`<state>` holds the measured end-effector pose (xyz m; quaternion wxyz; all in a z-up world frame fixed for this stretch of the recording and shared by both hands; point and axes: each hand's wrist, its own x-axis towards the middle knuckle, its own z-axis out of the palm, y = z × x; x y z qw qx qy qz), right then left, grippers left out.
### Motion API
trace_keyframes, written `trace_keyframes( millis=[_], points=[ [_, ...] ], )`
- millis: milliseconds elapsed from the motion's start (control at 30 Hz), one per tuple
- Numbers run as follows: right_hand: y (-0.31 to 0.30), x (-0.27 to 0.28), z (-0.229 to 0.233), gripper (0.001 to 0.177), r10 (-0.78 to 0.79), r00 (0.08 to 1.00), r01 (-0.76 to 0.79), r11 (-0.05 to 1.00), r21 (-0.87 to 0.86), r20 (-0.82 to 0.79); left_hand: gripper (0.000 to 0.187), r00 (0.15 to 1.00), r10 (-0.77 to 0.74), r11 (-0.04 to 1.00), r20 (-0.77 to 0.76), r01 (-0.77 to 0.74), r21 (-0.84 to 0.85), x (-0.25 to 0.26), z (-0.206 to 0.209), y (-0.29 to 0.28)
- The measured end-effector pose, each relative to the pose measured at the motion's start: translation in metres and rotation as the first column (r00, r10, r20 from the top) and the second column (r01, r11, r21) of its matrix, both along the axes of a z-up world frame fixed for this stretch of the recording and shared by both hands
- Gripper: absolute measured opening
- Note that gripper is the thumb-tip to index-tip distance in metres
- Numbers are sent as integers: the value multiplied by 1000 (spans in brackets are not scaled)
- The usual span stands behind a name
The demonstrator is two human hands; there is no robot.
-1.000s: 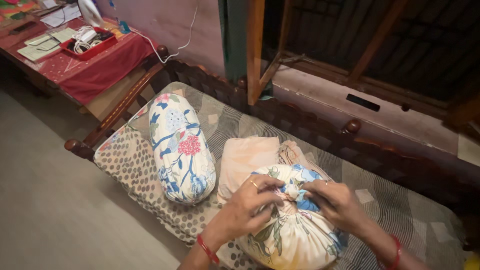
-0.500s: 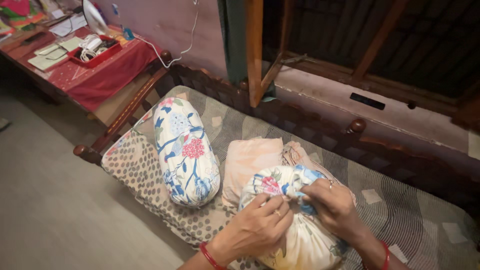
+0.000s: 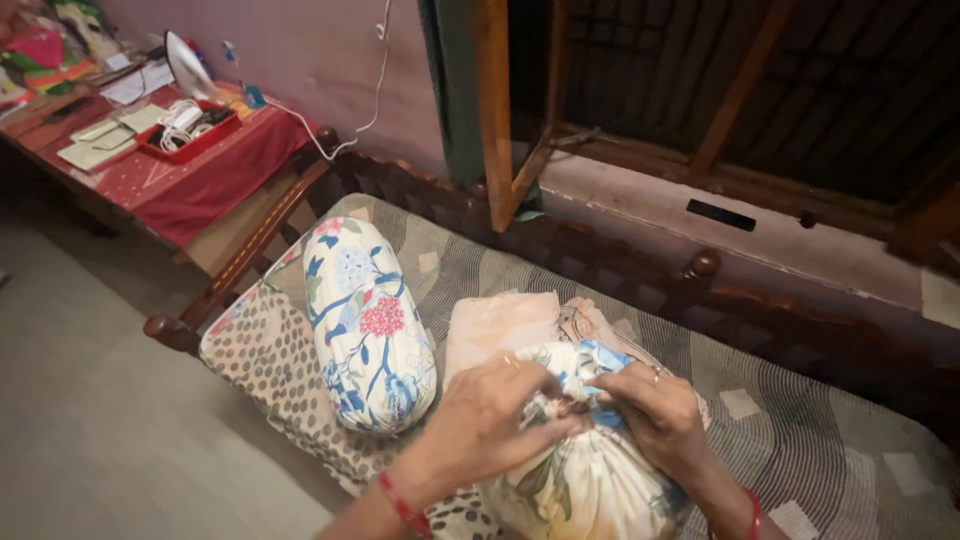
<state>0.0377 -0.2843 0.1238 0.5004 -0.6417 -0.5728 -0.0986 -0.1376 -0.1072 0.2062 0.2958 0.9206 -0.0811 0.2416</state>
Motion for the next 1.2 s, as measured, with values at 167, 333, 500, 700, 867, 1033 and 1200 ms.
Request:
trace_keyframes(
  millis=[167, 333, 500, 700, 867, 1033, 1200],
  points=[
    [5, 1, -2, 28, -44, 997, 38, 994, 102, 64, 39, 941, 222, 974, 254, -203, -98, 24, -20, -46],
    [-3, 9, 13, 21, -117, 969, 103, 992, 75, 219, 23, 934, 267, 960, 236, -238, -147, 39, -48, -47],
    [-9, 3, 29, 19, -229, 934, 221, 973, 60, 273, 15, 958, 216, 944, 189, -155, -289, 45, -58, -50],
    [-7, -2, 33, 19, -354, 877, 311, 934, 179, 325, 13, 953, 208, 966, 222, -164, -200, 43, -66, -47],
    [-2, 5, 28, 15, -307, 910, 299, 952, 70, 279, 14, 964, 212, 945, 162, -160, -286, 45, -79, -42],
    [5, 28, 24, 9, -167, 986, 164, 971, -171, -1, 12, 998, 21, 724, 56, 24, -689, 50, -94, -40],
    [-1, 13, 11, 15, -213, 969, 235, 948, -212, 125, 16, 1000, 2, 442, 7, 6, -897, 52, -111, -45]
  ],
)
